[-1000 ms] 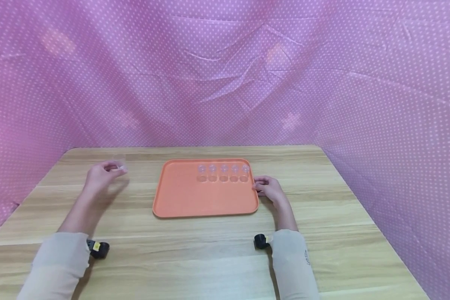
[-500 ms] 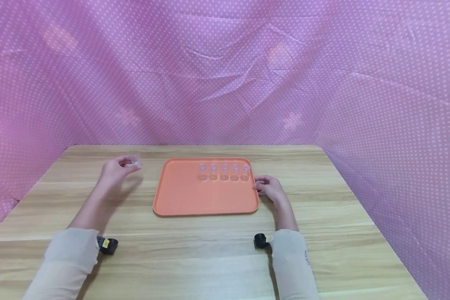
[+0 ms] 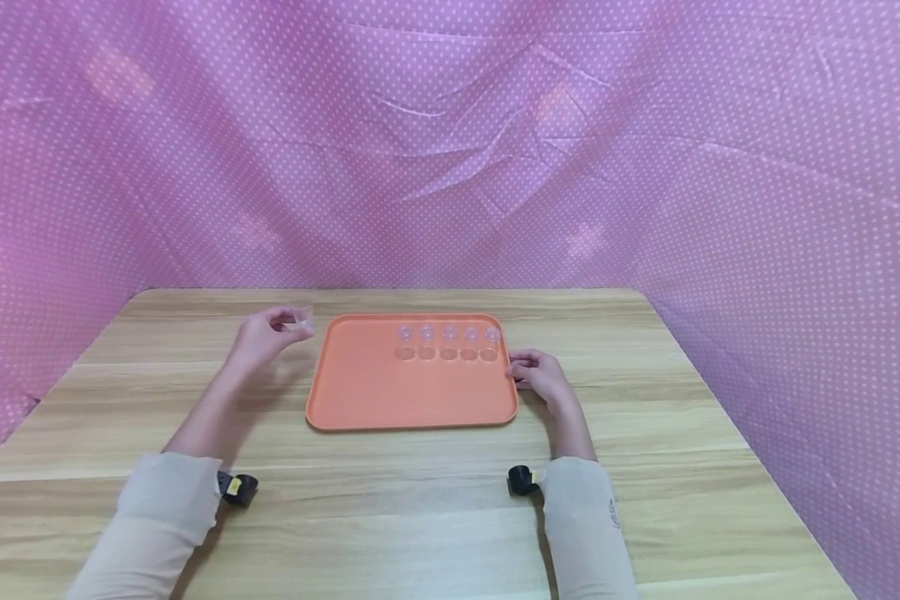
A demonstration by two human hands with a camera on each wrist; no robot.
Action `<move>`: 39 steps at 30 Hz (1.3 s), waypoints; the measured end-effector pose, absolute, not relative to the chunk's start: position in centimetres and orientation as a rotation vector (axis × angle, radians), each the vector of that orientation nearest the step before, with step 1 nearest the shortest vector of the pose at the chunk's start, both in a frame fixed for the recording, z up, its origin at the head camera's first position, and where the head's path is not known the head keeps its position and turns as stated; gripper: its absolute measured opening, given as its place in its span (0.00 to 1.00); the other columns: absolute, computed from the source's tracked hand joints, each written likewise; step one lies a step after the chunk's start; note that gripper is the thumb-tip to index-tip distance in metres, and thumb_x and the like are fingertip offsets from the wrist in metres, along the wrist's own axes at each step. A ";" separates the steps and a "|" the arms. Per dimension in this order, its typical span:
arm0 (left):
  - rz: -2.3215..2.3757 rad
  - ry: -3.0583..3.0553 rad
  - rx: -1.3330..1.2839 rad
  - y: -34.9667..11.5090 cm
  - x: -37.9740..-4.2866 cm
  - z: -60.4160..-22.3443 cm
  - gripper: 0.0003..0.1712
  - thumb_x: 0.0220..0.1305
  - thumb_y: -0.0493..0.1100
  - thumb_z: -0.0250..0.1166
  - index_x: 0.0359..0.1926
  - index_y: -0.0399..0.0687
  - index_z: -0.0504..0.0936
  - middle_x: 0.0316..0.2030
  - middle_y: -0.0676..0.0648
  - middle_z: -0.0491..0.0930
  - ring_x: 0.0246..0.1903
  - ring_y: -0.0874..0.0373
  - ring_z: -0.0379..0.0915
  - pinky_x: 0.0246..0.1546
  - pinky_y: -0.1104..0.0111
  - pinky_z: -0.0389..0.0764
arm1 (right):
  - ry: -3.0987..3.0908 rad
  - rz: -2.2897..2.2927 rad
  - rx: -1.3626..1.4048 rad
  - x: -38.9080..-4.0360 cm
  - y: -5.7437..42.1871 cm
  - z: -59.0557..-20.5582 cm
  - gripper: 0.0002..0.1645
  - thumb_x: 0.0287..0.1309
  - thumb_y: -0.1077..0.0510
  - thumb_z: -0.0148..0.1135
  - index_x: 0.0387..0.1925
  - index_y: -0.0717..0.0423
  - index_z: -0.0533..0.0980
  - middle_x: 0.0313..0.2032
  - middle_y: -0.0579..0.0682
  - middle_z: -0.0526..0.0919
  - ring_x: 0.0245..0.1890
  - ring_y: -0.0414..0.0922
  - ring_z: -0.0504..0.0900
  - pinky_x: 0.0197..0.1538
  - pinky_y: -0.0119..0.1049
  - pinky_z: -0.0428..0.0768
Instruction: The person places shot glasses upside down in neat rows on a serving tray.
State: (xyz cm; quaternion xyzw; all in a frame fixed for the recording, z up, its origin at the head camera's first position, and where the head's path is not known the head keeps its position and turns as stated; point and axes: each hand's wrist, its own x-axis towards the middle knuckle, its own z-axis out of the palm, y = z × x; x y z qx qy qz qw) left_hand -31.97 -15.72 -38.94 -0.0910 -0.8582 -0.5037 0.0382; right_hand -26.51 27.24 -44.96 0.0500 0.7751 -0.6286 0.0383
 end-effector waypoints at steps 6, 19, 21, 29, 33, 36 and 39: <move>-1.469 -2.652 -0.331 -14.1 -32.0 -38.7 0.23 0.54 0.40 0.68 0.49 0.33 0.75 0.45 0.36 0.76 0.41 0.46 0.72 0.43 0.59 0.74 | 2.377 -1.930 0.138 -26.5 27.2 -44.9 0.23 0.58 0.68 0.54 0.55 0.76 0.65 0.40 0.58 0.78 0.33 0.38 0.78 0.39 0.32 0.79; -1.670 -2.568 -0.321 -10.9 -31.3 -38.6 0.19 0.52 0.37 0.68 0.45 0.35 0.78 0.37 0.40 0.78 0.36 0.53 0.70 0.35 0.70 0.73 | 2.362 -1.966 0.115 -26.3 26.9 -44.9 0.23 0.58 0.70 0.53 0.54 0.76 0.65 0.38 0.58 0.78 0.31 0.37 0.78 0.38 0.32 0.79; -1.680 -2.571 -0.332 -10.7 -31.3 -38.7 0.19 0.52 0.38 0.67 0.46 0.35 0.78 0.37 0.40 0.77 0.36 0.52 0.70 0.36 0.69 0.73 | 2.366 -1.959 0.114 -26.4 26.9 -45.0 0.23 0.58 0.69 0.53 0.55 0.76 0.65 0.39 0.58 0.77 0.31 0.37 0.78 0.38 0.32 0.79; -1.620 -2.587 -0.359 -10.4 -31.3 -38.7 0.20 0.52 0.40 0.68 0.46 0.35 0.79 0.38 0.41 0.78 0.34 0.53 0.71 0.32 0.68 0.73 | 2.358 -1.966 0.119 -26.4 27.0 -45.0 0.23 0.58 0.69 0.53 0.54 0.76 0.65 0.39 0.58 0.78 0.31 0.38 0.78 0.39 0.32 0.79; -1.582 -2.599 -0.370 -10.5 -31.3 -38.7 0.19 0.52 0.40 0.68 0.45 0.35 0.80 0.38 0.41 0.79 0.30 0.56 0.69 0.26 0.70 0.72 | 2.361 -1.963 0.131 -26.4 27.0 -44.9 0.22 0.58 0.69 0.53 0.54 0.76 0.65 0.38 0.57 0.78 0.31 0.38 0.78 0.38 0.32 0.79; -1.531 -2.614 -0.370 -10.5 -31.4 -38.8 0.19 0.52 0.40 0.68 0.45 0.36 0.81 0.37 0.40 0.79 0.28 0.57 0.69 0.25 0.72 0.71 | 2.362 -1.957 0.132 -26.4 27.0 -44.9 0.23 0.58 0.69 0.53 0.54 0.76 0.65 0.38 0.57 0.78 0.32 0.38 0.78 0.38 0.32 0.79; -1.517 -2.626 -0.350 -10.5 -31.4 -38.9 0.19 0.53 0.40 0.68 0.46 0.36 0.80 0.38 0.40 0.79 0.29 0.57 0.68 0.25 0.71 0.70 | 2.359 -1.958 0.129 -26.3 27.1 -44.8 0.23 0.58 0.69 0.53 0.54 0.76 0.65 0.39 0.58 0.78 0.32 0.38 0.78 0.39 0.32 0.79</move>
